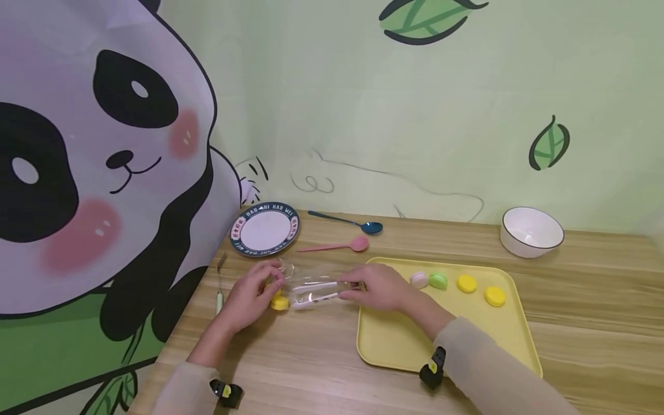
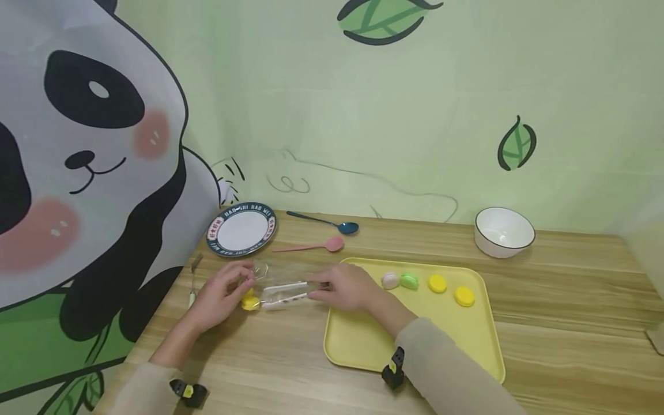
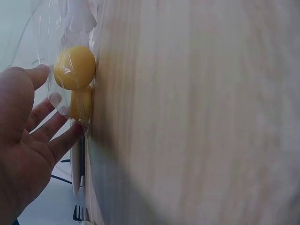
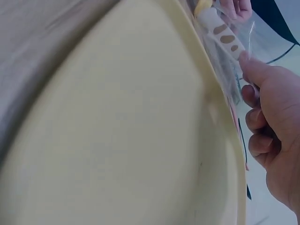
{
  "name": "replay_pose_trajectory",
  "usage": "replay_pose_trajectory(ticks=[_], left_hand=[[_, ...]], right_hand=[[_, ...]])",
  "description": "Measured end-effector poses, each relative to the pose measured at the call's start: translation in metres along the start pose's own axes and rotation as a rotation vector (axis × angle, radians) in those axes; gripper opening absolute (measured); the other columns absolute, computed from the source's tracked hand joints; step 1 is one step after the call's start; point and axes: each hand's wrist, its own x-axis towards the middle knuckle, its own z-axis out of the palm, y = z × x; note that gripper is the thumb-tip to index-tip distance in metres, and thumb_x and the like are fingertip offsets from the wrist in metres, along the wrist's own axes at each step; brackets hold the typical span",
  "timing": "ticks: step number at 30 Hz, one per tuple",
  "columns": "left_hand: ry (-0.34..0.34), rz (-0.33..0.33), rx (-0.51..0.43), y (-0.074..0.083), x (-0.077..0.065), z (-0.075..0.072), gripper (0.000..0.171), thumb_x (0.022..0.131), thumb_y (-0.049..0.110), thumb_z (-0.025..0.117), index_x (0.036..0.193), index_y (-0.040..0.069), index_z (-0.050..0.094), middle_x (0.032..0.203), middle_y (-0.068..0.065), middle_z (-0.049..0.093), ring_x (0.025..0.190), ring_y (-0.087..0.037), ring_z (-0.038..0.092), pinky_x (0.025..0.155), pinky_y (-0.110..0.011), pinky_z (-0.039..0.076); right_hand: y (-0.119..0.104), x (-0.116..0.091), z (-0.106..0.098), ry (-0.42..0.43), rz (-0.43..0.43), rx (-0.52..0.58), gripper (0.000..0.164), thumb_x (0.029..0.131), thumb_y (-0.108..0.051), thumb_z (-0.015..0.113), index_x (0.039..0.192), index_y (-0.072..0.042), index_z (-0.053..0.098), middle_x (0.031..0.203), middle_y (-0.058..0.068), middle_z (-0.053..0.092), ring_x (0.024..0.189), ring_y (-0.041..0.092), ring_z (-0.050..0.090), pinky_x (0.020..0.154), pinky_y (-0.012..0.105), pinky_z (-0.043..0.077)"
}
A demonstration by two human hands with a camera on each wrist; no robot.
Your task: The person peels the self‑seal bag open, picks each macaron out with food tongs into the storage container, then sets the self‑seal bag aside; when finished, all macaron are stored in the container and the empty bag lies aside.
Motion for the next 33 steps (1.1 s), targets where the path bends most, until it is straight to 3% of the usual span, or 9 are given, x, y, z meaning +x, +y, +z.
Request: replay_pose_trajectory(ticks=[10,20,25,29,33], left_hand=[[0.006,0.017,0.023,0.000,0.001,0.000,0.005,0.096,0.027,0.058,0.093,0.024,0.061,0.133,-0.002,0.052,0.122,-0.025,0.049,0.095,-0.047,0.046],[0.011,0.026,0.047,0.000,0.001,-0.001,0.005,0.095,0.025,0.060,0.090,0.026,0.060,0.130,-0.003,0.054,0.121,-0.025,0.050,0.096,-0.047,0.045],[0.012,0.025,0.064,0.000,0.001,-0.001,0.006,0.095,0.024,0.061,0.089,0.026,0.060,0.128,-0.001,0.055,0.119,-0.025,0.051,0.097,-0.047,0.043],[0.013,0.037,0.064,-0.001,0.001,-0.001,0.006,0.095,0.024,0.060,0.089,0.024,0.060,0.127,-0.002,0.055,0.119,-0.026,0.052,0.100,-0.048,0.039],[0.012,0.032,0.066,-0.002,0.000,-0.001,0.006,0.095,0.024,0.060,0.090,0.022,0.061,0.127,-0.003,0.055,0.119,-0.027,0.052,0.100,-0.049,0.039]], right_hand=[[-0.007,0.003,0.010,0.012,-0.013,-0.057,0.043,0.091,-0.051,0.057,0.124,-0.024,0.064,0.101,-0.009,0.065,0.075,0.002,0.053,0.068,0.024,0.047],[-0.011,0.002,0.019,0.036,-0.042,-0.101,0.043,0.092,-0.049,0.058,0.127,-0.026,0.062,0.080,-0.013,0.052,0.065,0.003,0.045,0.057,0.021,0.039],[-0.013,0.001,0.021,0.074,-0.049,-0.114,0.041,0.093,-0.047,0.057,0.127,-0.025,0.062,0.091,-0.011,0.061,0.068,0.003,0.050,0.057,0.022,0.043],[-0.013,-0.002,0.022,0.124,-0.012,-0.135,0.038,0.093,-0.046,0.057,0.123,-0.024,0.065,0.105,-0.006,0.067,0.081,0.006,0.061,0.066,0.028,0.051],[-0.010,-0.005,0.020,0.124,0.013,-0.115,0.037,0.093,-0.046,0.057,0.123,-0.026,0.065,0.102,-0.007,0.066,0.076,0.005,0.058,0.065,0.026,0.049]])
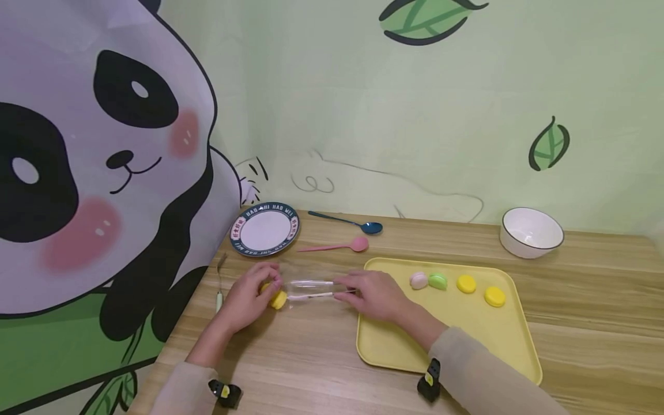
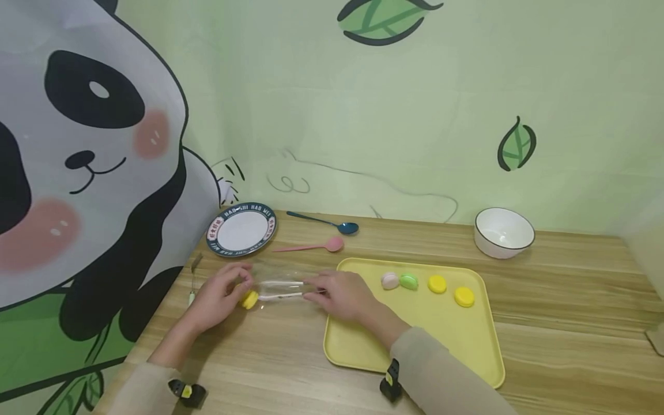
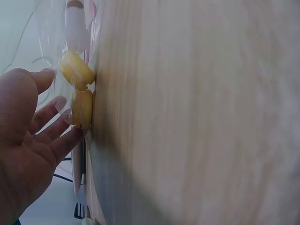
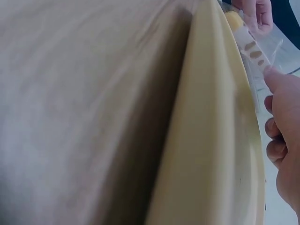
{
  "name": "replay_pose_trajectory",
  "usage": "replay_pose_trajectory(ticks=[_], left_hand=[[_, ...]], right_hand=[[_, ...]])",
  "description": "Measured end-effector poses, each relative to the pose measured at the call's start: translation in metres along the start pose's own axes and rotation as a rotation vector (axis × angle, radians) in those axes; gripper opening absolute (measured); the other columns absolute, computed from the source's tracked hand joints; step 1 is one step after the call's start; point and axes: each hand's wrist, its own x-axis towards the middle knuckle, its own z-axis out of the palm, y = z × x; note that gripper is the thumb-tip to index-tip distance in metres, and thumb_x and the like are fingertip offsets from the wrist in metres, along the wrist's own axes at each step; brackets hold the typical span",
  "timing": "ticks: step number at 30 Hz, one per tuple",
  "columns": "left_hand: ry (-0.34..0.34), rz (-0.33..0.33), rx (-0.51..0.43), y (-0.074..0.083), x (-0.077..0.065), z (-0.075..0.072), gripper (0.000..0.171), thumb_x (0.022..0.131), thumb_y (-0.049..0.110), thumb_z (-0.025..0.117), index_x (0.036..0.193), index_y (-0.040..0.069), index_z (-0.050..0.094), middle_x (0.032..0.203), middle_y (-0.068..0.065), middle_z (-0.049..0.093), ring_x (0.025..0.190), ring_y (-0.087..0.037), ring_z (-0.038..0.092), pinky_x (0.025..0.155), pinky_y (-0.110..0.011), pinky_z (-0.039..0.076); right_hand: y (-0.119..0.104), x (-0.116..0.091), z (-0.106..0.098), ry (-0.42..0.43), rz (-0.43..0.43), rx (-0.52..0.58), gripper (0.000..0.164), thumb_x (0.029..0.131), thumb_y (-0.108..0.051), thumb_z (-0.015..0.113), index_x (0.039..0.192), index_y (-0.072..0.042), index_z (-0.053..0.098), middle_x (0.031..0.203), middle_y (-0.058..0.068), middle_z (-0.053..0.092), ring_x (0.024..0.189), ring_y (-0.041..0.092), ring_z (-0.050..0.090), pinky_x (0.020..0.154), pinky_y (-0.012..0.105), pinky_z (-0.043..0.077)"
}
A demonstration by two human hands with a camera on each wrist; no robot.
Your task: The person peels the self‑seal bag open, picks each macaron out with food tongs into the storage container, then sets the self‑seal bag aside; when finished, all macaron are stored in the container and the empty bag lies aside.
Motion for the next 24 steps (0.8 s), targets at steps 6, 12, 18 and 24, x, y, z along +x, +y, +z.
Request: replay_pose_trajectory(ticks=[6,12,18,24], left_hand=[[0.004,-0.007,0.007,-0.001,0.000,0.001,0.005,0.095,0.023,0.060,0.090,0.021,0.061,0.127,-0.003,0.055,0.118,-0.027,0.052,0.098,-0.049,0.041],[0.002,-0.017,0.006,0.002,0.000,0.001,0.005,0.095,0.023,0.060,0.091,0.021,0.061,0.126,-0.003,0.056,0.118,-0.027,0.052,0.099,-0.048,0.040],[0.005,-0.025,0.005,0.003,-0.001,0.001,0.005,0.094,0.022,0.061,0.089,0.023,0.061,0.126,-0.004,0.056,0.118,-0.028,0.053,0.100,-0.049,0.040],[0.010,-0.017,0.005,0.004,-0.001,0.001,0.006,0.094,0.021,0.061,0.089,0.022,0.061,0.126,-0.006,0.057,0.118,-0.028,0.053,0.100,-0.050,0.040]], right_hand=[[0.000,0.001,0.001,-0.058,-0.054,0.032,0.043,0.092,-0.049,0.057,0.127,-0.024,0.062,0.098,-0.009,0.063,0.072,0.002,0.051,0.063,0.024,0.045],[-0.003,0.003,0.005,-0.056,-0.052,0.019,0.043,0.093,-0.049,0.054,0.128,-0.025,0.061,0.102,-0.009,0.063,0.076,0.003,0.053,0.065,0.025,0.047],[-0.007,0.002,0.004,-0.072,-0.013,-0.002,0.042,0.094,-0.049,0.054,0.126,-0.024,0.062,0.097,-0.009,0.062,0.073,0.004,0.052,0.063,0.025,0.046],[-0.011,0.007,0.001,-0.123,0.003,-0.001,0.044,0.093,-0.052,0.054,0.125,-0.023,0.062,0.092,-0.011,0.061,0.074,0.003,0.051,0.061,0.024,0.045]])
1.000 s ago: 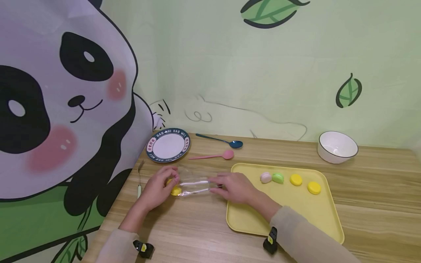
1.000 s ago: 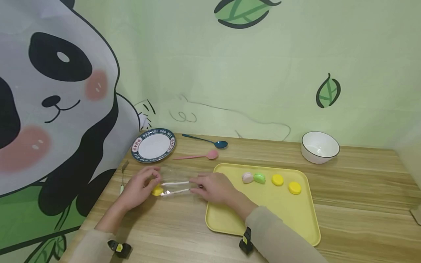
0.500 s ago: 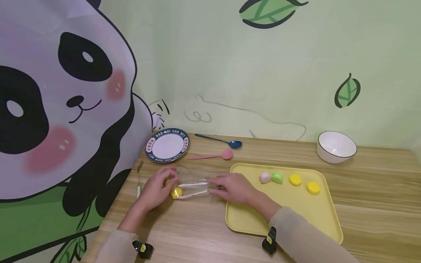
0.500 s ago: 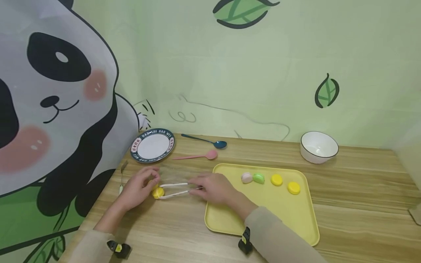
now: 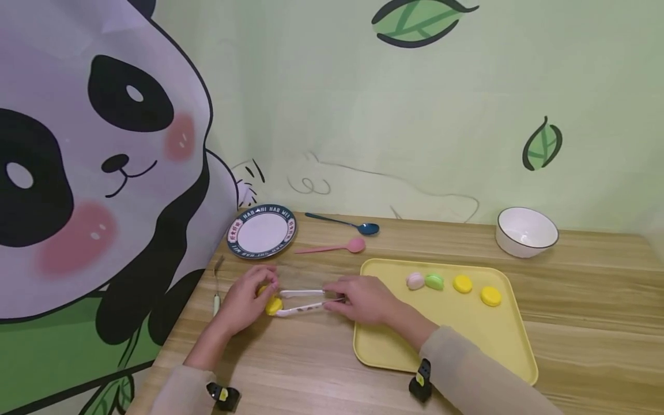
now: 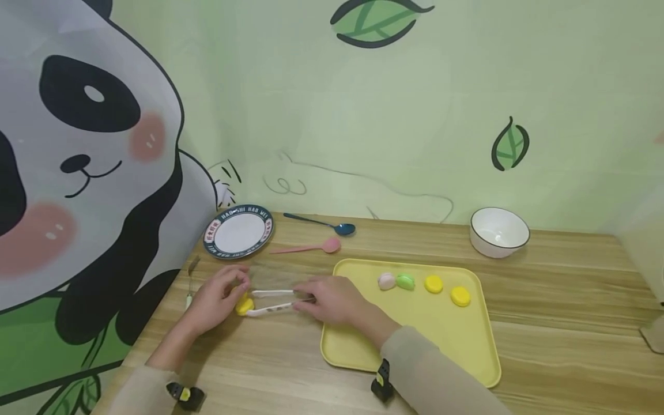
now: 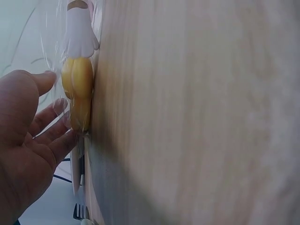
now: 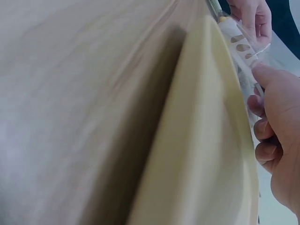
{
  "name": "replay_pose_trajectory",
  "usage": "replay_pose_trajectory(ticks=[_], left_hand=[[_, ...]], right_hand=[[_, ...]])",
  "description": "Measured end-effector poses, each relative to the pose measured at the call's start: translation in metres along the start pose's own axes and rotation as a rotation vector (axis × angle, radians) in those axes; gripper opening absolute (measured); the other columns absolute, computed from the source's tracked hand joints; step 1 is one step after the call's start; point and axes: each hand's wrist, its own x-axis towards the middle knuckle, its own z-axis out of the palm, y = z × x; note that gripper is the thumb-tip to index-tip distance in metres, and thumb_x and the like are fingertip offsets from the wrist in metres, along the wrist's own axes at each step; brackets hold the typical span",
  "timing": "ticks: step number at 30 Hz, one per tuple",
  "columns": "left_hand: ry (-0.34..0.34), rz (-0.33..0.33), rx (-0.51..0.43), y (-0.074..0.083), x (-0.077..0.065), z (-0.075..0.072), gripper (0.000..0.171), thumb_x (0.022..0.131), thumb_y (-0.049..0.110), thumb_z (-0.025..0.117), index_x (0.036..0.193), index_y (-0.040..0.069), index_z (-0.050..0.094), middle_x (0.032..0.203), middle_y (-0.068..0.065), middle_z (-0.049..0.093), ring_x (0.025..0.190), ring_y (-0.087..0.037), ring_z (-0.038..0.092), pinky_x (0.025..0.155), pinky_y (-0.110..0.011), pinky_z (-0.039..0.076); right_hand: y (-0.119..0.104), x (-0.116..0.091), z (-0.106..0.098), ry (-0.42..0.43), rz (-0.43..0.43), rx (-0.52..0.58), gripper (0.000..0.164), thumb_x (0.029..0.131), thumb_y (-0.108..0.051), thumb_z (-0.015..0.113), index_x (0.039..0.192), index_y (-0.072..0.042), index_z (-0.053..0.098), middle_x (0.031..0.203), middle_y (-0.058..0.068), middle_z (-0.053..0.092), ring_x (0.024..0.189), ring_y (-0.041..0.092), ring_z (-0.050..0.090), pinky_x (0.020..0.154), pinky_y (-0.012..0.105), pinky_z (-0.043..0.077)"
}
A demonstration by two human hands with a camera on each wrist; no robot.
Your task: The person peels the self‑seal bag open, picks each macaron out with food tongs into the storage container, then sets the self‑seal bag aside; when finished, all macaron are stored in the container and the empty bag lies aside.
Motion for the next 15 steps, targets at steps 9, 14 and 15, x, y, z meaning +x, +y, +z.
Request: replay_pose_trajectory(ticks=[9,14,15], left_hand=[[-0.012,-0.007,0.006,-0.0017,0.0003,0.0002,0.007,0.095,0.023,0.060,0.088,0.023,0.060,0.127,-0.005,0.056,0.119,-0.027,0.052,0.102,-0.049,0.038],[-0.009,-0.003,0.009,-0.0019,0.0003,0.0006,0.007,0.095,0.023,0.061,0.088,0.022,0.061,0.127,-0.005,0.056,0.118,-0.028,0.053,0.101,-0.050,0.038],[-0.010,-0.006,0.008,-0.0020,0.0001,0.0006,0.007,0.095,0.022,0.061,0.087,0.022,0.060,0.127,-0.005,0.056,0.118,-0.028,0.053,0.101,-0.050,0.038]], right_hand=[[-0.0003,0.0024,-0.0027,-0.030,-0.023,0.032,0.046,0.093,-0.051,0.054,0.125,-0.021,0.063,0.089,-0.013,0.058,0.070,0.004,0.050,0.060,0.022,0.043],[-0.0022,0.0031,0.0003,-0.003,-0.035,0.019,0.042,0.093,-0.050,0.055,0.123,-0.022,0.064,0.085,-0.013,0.056,0.067,0.003,0.048,0.057,0.022,0.041],[-0.0025,0.0029,0.0011,0.003,-0.036,0.018,0.041,0.093,-0.049,0.055,0.123,-0.022,0.064,0.085,-0.013,0.056,0.067,0.004,0.049,0.056,0.022,0.042]])
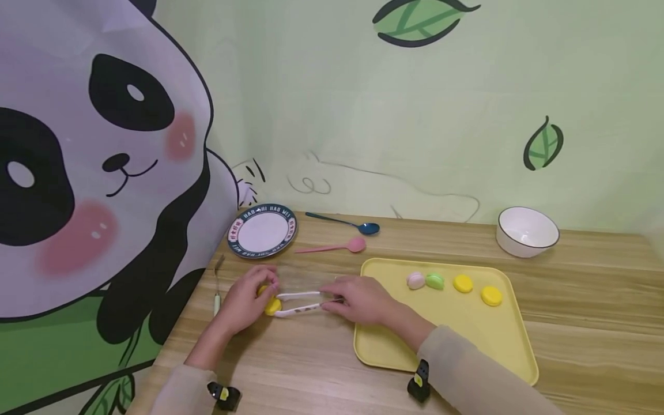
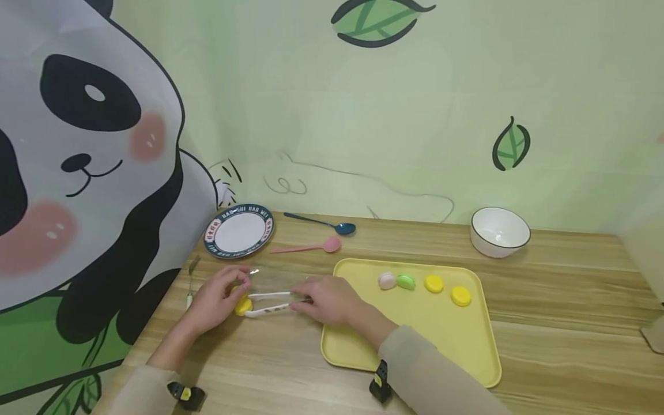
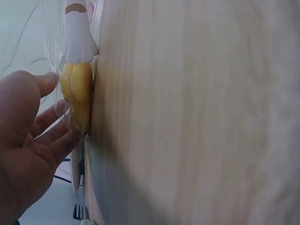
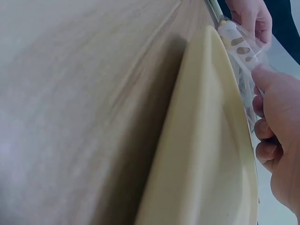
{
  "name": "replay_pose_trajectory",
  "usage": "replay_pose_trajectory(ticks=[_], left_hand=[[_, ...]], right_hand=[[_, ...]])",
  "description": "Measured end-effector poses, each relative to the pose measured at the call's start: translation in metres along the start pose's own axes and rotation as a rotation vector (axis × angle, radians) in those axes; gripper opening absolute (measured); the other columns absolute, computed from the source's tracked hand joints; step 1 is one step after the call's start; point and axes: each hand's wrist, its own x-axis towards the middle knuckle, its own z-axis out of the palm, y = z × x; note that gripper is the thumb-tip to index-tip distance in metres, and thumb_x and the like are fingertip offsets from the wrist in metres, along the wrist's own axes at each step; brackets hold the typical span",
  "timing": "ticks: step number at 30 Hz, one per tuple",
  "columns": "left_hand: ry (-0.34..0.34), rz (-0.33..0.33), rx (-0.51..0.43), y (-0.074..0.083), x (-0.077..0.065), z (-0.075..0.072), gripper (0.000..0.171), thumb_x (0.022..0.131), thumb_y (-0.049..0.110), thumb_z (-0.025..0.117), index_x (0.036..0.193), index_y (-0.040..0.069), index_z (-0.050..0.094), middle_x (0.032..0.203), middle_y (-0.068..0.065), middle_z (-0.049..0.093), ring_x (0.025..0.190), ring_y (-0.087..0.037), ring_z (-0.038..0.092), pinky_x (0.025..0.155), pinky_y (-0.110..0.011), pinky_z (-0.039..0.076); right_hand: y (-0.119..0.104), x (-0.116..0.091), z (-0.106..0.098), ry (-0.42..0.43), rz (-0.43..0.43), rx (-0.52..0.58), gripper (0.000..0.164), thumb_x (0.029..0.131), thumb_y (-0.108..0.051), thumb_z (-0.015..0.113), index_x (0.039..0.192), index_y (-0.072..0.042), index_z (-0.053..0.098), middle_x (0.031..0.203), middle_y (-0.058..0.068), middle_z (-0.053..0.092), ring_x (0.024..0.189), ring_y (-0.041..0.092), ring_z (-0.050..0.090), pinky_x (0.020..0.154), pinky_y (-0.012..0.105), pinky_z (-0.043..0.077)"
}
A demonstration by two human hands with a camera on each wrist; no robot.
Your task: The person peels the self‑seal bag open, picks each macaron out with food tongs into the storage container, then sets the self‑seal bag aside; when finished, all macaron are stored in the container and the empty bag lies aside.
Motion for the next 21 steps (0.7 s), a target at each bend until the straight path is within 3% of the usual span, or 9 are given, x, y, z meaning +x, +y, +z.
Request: replay_pose_trajectory(ticks=[5,9,15,21], left_hand=[[-0.008,-0.005,-0.004,-0.001,-0.001,-0.001,0.007,0.095,0.021,0.060,0.088,0.022,0.060,0.127,-0.003,0.056,0.118,-0.028,0.053,0.101,-0.049,0.039],[-0.018,-0.021,-0.007,-0.002,-0.002,-0.003,0.007,0.095,0.021,0.060,0.088,0.022,0.060,0.127,-0.002,0.056,0.118,-0.027,0.053,0.101,-0.049,0.038],[-0.026,-0.036,-0.006,-0.002,-0.002,-0.003,0.007,0.095,0.023,0.060,0.090,0.019,0.061,0.125,-0.003,0.056,0.116,-0.025,0.053,0.101,-0.048,0.039],[0.001,-0.006,0.005,-0.001,-0.001,-0.002,0.005,0.094,0.018,0.062,0.089,0.019,0.062,0.125,-0.006,0.057,0.117,-0.027,0.054,0.100,-0.048,0.039]], right_hand=[[0.002,-0.004,0.001,0.028,0.036,-0.003,0.038,0.095,-0.047,0.054,0.124,-0.024,0.064,0.105,-0.009,0.066,0.088,0.007,0.061,0.070,0.030,0.051],[0.009,-0.010,-0.001,0.048,0.065,-0.003,0.036,0.096,-0.043,0.053,0.124,-0.024,0.065,0.117,-0.007,0.065,0.102,0.010,0.062,0.081,0.034,0.052],[0.018,-0.016,-0.006,0.026,0.055,-0.011,0.042,0.095,-0.048,0.053,0.128,-0.023,0.061,0.117,-0.007,0.064,0.093,0.008,0.061,0.076,0.032,0.051],[0.015,-0.014,-0.002,-0.015,0.030,0.019,0.046,0.093,-0.053,0.052,0.128,-0.024,0.060,0.100,-0.013,0.061,0.077,0.001,0.052,0.066,0.024,0.046]])
